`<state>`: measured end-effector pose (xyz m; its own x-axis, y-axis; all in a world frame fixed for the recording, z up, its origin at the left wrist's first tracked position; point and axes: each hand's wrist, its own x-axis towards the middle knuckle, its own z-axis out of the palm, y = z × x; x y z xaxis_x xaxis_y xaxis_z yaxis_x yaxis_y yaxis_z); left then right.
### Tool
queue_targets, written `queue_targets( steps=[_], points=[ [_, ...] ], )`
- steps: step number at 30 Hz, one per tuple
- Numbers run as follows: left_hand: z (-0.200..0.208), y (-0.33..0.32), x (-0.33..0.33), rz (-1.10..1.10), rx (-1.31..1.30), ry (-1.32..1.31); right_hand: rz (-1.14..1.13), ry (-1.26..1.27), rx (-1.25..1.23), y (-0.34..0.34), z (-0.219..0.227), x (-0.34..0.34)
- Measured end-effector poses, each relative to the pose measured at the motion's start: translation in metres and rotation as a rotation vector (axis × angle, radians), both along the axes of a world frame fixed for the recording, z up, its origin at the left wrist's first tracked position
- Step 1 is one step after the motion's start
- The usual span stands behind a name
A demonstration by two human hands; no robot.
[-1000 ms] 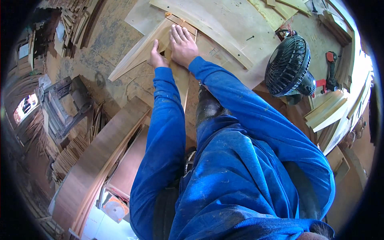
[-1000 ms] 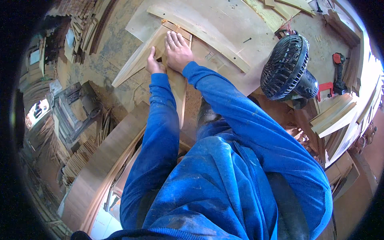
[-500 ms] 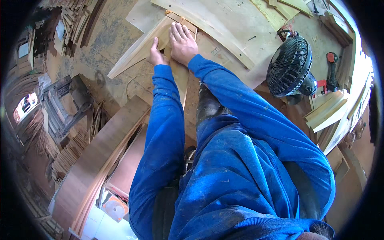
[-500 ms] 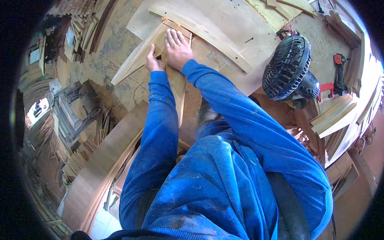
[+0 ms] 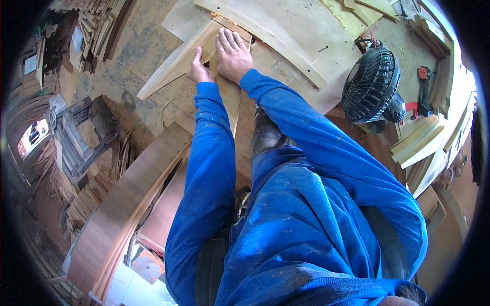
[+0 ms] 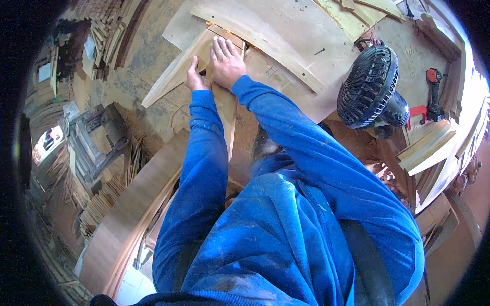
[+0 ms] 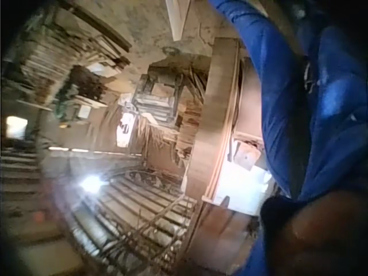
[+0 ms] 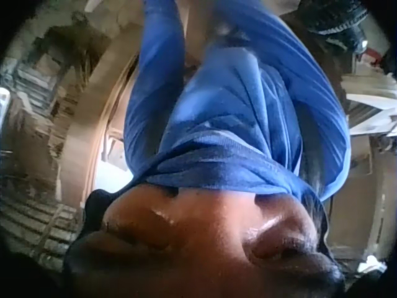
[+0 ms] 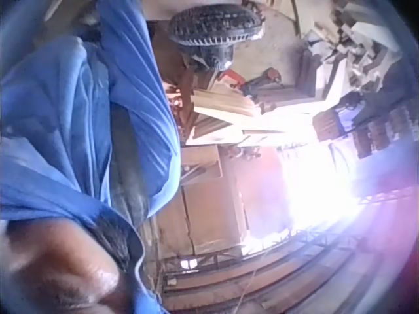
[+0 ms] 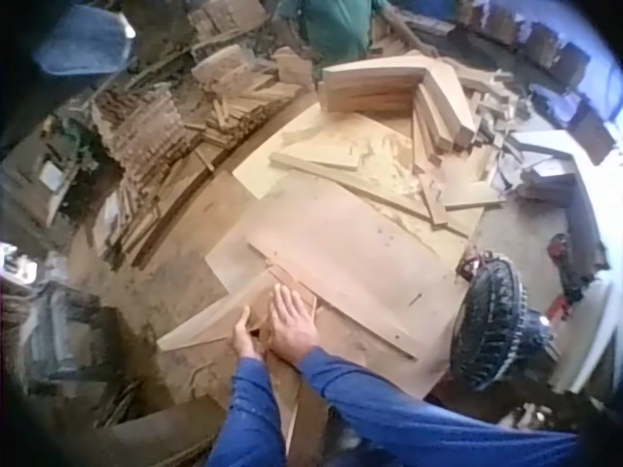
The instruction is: Assembling wooden furniture components using a power drill.
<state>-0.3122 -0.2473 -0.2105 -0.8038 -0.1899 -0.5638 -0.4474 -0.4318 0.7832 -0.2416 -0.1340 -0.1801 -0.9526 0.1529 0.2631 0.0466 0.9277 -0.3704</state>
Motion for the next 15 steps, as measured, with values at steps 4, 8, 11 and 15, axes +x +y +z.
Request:
queue_targets(
  steps=[4,8,11,15],
  points=[
    [-0.002,0.000,-0.001,0.054,-0.045,0.014,0.016,-0.057,-0.001,0.000,0.001,0.000],
    [0.004,0.003,-0.001,0.073,-0.053,0.049,0.008,-0.051,-0.018,-0.002,0.001,-0.002],
    [0.011,0.005,-0.003,0.045,0.020,0.046,0.013,-0.071,0.020,-0.002,-0.003,-0.005],
    [0.015,0.001,-0.012,0.053,0.050,0.032,-0.011,0.052,0.026,-0.004,-0.005,-0.017]
  ],
)
